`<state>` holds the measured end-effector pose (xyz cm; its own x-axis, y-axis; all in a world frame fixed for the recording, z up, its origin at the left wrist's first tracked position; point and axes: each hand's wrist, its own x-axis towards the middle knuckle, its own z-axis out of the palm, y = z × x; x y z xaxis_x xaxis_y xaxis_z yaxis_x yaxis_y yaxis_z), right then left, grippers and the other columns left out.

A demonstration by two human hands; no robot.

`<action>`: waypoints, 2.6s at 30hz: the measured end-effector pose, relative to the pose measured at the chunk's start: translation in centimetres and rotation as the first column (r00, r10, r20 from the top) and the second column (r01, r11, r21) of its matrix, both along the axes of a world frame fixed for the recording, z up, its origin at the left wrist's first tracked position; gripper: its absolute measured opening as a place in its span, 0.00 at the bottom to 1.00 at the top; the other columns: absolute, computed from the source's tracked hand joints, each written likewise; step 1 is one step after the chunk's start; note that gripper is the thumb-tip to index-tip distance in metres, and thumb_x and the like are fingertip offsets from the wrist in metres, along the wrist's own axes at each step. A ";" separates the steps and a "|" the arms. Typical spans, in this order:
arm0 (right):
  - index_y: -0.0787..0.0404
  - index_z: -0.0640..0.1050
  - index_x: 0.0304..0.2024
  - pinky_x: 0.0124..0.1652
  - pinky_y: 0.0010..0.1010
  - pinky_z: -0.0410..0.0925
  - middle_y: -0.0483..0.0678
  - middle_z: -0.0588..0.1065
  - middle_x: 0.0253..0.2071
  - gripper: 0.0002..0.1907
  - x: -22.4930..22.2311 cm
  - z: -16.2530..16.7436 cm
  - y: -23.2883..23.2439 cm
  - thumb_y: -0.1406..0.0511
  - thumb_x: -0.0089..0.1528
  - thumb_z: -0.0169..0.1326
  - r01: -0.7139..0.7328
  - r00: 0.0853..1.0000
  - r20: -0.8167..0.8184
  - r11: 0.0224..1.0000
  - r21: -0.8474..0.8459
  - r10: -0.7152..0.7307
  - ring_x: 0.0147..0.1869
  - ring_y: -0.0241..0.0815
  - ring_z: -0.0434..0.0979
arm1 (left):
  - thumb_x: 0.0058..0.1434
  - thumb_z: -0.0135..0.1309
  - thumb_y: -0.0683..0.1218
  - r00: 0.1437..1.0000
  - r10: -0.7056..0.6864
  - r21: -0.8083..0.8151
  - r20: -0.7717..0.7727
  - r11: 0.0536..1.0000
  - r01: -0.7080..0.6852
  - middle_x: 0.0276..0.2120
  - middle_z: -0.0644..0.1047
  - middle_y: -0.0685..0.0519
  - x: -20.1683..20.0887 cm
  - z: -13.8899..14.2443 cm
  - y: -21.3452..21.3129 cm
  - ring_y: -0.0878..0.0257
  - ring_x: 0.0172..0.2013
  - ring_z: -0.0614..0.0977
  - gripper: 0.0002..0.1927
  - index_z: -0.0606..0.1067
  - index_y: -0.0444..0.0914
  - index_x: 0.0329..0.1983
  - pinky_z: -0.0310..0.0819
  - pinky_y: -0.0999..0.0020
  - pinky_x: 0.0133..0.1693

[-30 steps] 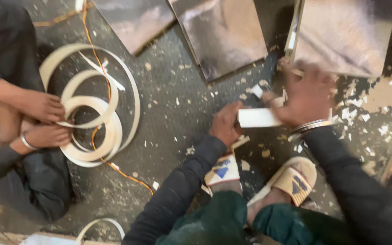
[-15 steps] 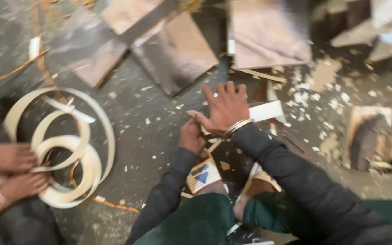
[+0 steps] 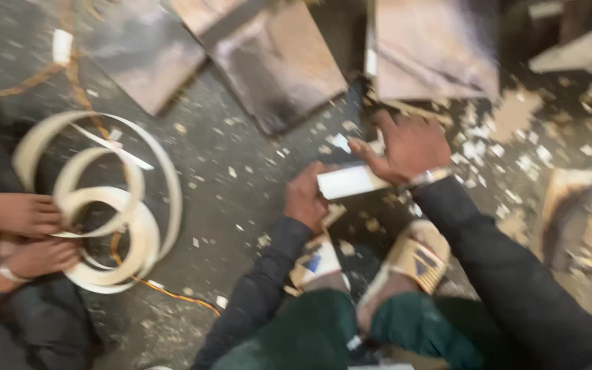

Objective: The person applies white tape to the edges of small rectangular wooden blocks using a handheld stapler-like tool to press the tape. They handle the blocks one at a time, applying tape to edges and stacking the finished pieces.

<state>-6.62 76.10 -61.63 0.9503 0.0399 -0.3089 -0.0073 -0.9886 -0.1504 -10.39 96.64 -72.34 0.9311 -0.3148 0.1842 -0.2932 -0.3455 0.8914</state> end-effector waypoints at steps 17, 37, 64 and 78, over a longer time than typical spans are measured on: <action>0.62 0.78 0.51 0.57 0.65 0.58 0.63 0.79 0.39 0.53 -0.1 -0.5 1.5 0.25 0.57 0.34 0.002 0.999 0.044 0.999 -0.038 -0.001 0.49 0.63 0.77 | 0.56 0.54 0.40 0.997 -0.066 0.070 -0.042 0.995 0.068 0.48 0.80 0.42 0.1 -1.1 0.4 0.43 0.51 0.82 0.23 0.73 0.38 0.58 0.77 0.57 0.52; 0.58 0.77 0.34 0.30 0.32 0.71 0.45 0.72 0.25 0.27 -0.4 -6.3 -7.7 0.48 0.72 0.38 0.143 0.929 0.114 0.623 0.769 -0.353 0.27 0.39 0.75 | 0.59 0.55 0.33 0.990 -0.086 -0.062 0.109 0.994 0.093 0.55 0.79 0.45 0.3 2.1 -0.7 0.47 0.55 0.82 0.26 0.71 0.41 0.61 0.79 0.59 0.55; 0.59 0.75 0.42 0.47 0.48 0.71 0.58 0.77 0.38 0.29 -15.8 -14.0 -13.4 0.56 0.46 0.75 0.489 0.866 -0.182 0.865 0.112 -0.466 0.44 0.60 0.77 | 0.60 0.58 0.34 0.977 -0.198 -0.081 -0.080 0.978 0.192 0.52 0.80 0.46 4.0 6.7 1.7 0.47 0.54 0.83 0.20 0.75 0.39 0.56 0.75 0.61 0.55; 0.63 0.78 0.40 0.34 0.26 0.70 0.44 0.81 0.31 0.08 -9.5 -7.9 -9.4 0.70 0.60 0.62 0.426 0.905 -0.328 0.548 0.720 -0.273 0.35 0.30 0.77 | 0.62 0.61 0.36 0.837 -0.523 -0.083 -0.162 0.852 0.517 0.49 0.81 0.51 13.4 4.6 4.6 0.59 0.54 0.82 0.20 0.73 0.40 0.56 0.73 0.63 0.57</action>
